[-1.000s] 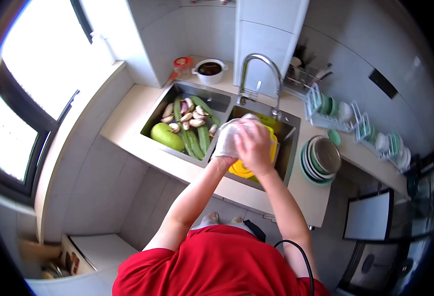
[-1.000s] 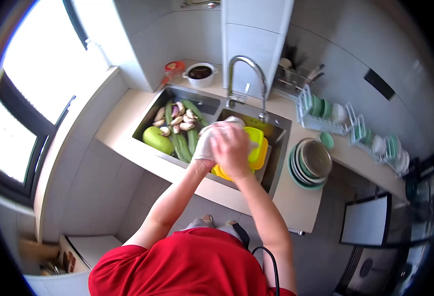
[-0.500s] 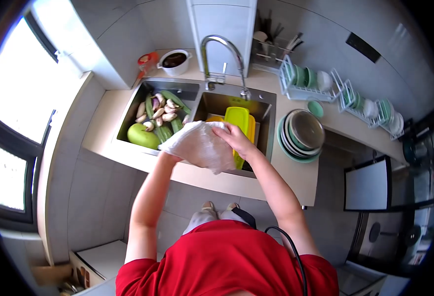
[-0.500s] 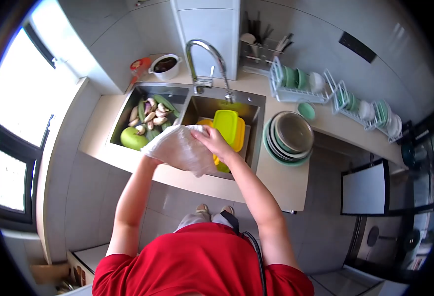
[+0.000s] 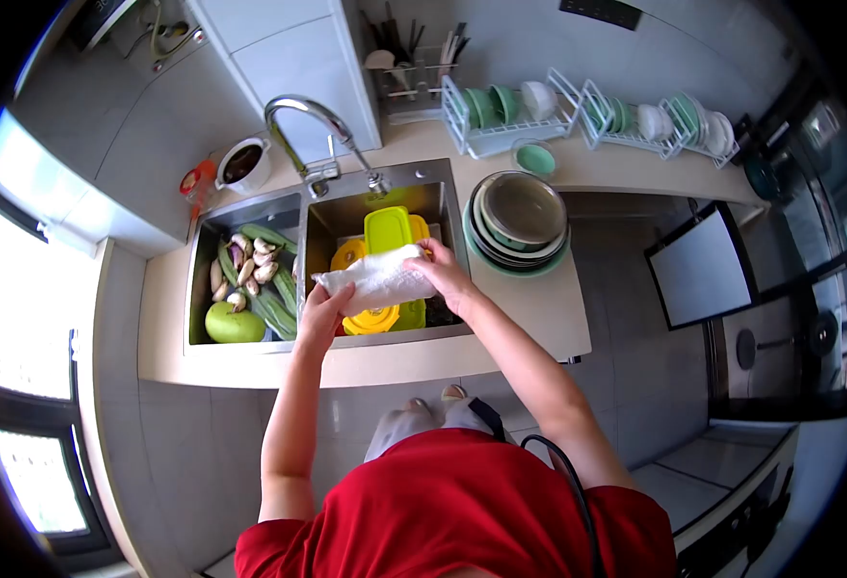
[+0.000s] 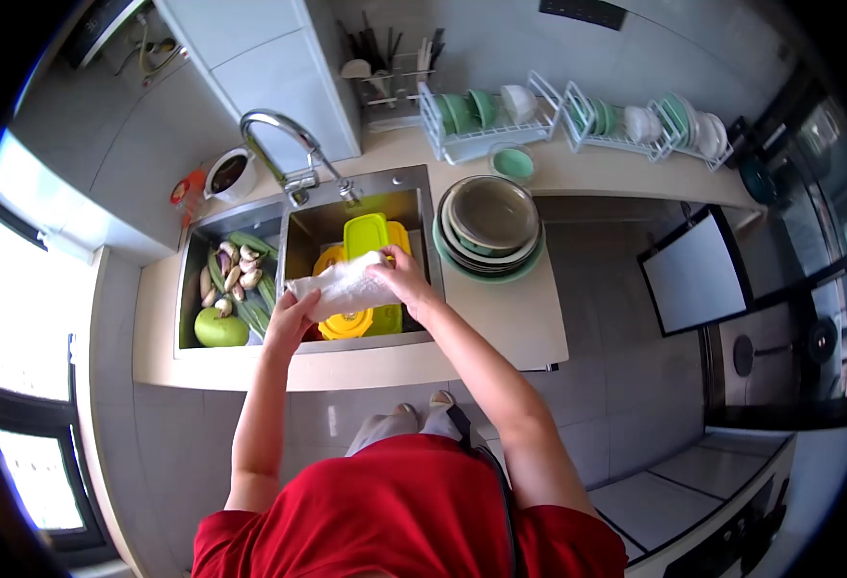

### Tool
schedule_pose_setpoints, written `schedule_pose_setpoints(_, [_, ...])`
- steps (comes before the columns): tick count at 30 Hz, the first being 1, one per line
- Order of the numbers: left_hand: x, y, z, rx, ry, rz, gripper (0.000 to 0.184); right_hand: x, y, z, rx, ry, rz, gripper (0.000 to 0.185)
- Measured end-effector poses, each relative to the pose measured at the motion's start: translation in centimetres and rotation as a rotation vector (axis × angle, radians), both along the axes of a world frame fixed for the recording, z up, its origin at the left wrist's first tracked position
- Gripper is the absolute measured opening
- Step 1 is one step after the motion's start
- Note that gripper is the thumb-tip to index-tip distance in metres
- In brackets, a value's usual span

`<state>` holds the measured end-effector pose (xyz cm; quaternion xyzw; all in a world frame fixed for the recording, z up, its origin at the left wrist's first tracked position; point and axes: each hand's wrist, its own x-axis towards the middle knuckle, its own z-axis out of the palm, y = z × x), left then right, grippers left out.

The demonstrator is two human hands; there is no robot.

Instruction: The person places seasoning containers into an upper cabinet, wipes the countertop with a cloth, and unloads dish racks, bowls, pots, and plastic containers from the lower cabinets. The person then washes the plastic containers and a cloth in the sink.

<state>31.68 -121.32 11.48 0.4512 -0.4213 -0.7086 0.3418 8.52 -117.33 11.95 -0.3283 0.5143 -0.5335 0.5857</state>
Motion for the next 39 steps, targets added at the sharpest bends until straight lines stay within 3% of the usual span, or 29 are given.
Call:
schedule_pose_setpoints(3, [-0.3,-0.7,1.6,-0.286,-0.270,0.001,0.036,0.0,2.8,2.3,-0.115,-0.124,-0.095,0.035])
schedule_pose_setpoints(5, [0.0,-1.6,2.6,-0.394,-0.438,-0.028,0.039,-0.8,3.0,0.5,-0.125,-0.142,-0.141,0.030])
schedule_pose_setpoints(7, [0.5,-2.6,4.1,-0.291,-0.535,-0.237,0.042,-1.3,3.8,0.2,-0.159,-0.142,-0.173,0.028])
schedule_pose_setpoints(9, [0.9,-2.9,4.2,-0.295,-0.433,-0.248,0.042,-0.9,4.8,1.2,-0.262,-0.157,-0.267,0.025])
schedule_pose_setpoints(11, [1.3,-4.4,2.6,-0.360,-0.602,-0.217,0.056,-0.9,4.6,0.4,-0.259,0.011,-0.231,0.023])
schedule_pose_setpoints(13, [1.4,-4.4,1.7,-0.653,-0.773,-0.117,0.063,-0.5,4.9,0.0,-0.248,0.073,-0.212,0.026])
schedule_pose_setpoints(15, [1.7,-3.5,3.8,-0.639,-0.785,-0.138,0.057,0.0,5.7,0.9,-0.284,0.189,-0.215,0.029])
schedule_pose_setpoints(17, [2.3,-2.3,6.3,-0.338,-0.433,-0.454,0.048,0.2,7.1,2.3,-0.323,0.225,-0.121,0.034])
schedule_pose_setpoints(18, [3.1,-2.6,5.4,-0.454,-0.480,-0.616,0.043,-0.1,7.9,3.0,-0.260,0.224,-0.011,0.041])
schedule_pose_setpoints(19, [3.2,-2.3,6.0,-0.458,-0.476,-0.627,0.043,-0.4,8.9,3.5,-0.256,0.271,0.073,0.040])
schedule_pose_setpoints(21, [3.2,-1.4,7.7,-0.700,-0.864,-1.019,0.047,-1.7,10.1,3.7,-0.003,0.618,0.290,0.034])
schedule_pose_setpoints(23, [3.1,-0.7,6.6,-0.859,-0.906,-0.986,0.048,-2.1,11.5,3.5,0.053,0.690,0.274,0.029])
schedule_pose_setpoints(25, [2.3,0.1,6.2,-0.479,-0.243,-0.738,0.042,-2.9,12.8,3.0,-0.128,0.382,0.108,0.028])
schedule_pose_setpoints(26, [1.7,0.4,6.4,-0.136,0.048,-0.764,0.045,-3.1,13.2,3.3,-0.107,0.022,0.094,0.037])
schedule_pose_setpoints(27, [1.4,-0.1,3.8,0.097,0.301,-0.671,0.050,-2.8,13.6,3.4,-0.110,0.022,0.091,0.037])
schedule_pose_setpoints(29, [-1.3,2.9,3.6,0.506,0.655,-0.414,0.056,-0.8,14.3,4.4,-0.139,-0.719,-0.189,0.051])
schedule_pose_setpoints(30, [-2.5,4.5,3.7,0.526,0.683,-0.415,0.056,-0.4,14.3,3.9,-0.179,-0.738,-0.181,0.062])
schedule_pose_setpoints(31, [-3.6,5.4,3.5,0.528,0.682,-0.426,0.056,-0.2,14.3,3.1,-0.161,-0.784,-0.204,0.054])
schedule_pose_setpoints(33, [-5.9,7.1,2.9,0.488,0.522,-0.372,0.044,-1.1,15.0,2.8,-0.067,-0.375,-0.168,0.047])
schedule_pose_setpoints(35, [-6.6,7.8,2.5,0.539,0.459,-0.281,0.039,-3.0,16.0,1.4,-0.022,-0.386,-0.239,0.041])
schedule_pose_setpoints(39, [-8.7,10.2,1.3,0.615,0.553,-0.326,0.039,-8.2,19.7,1.7,0.033,-0.466,-0.265,0.031])
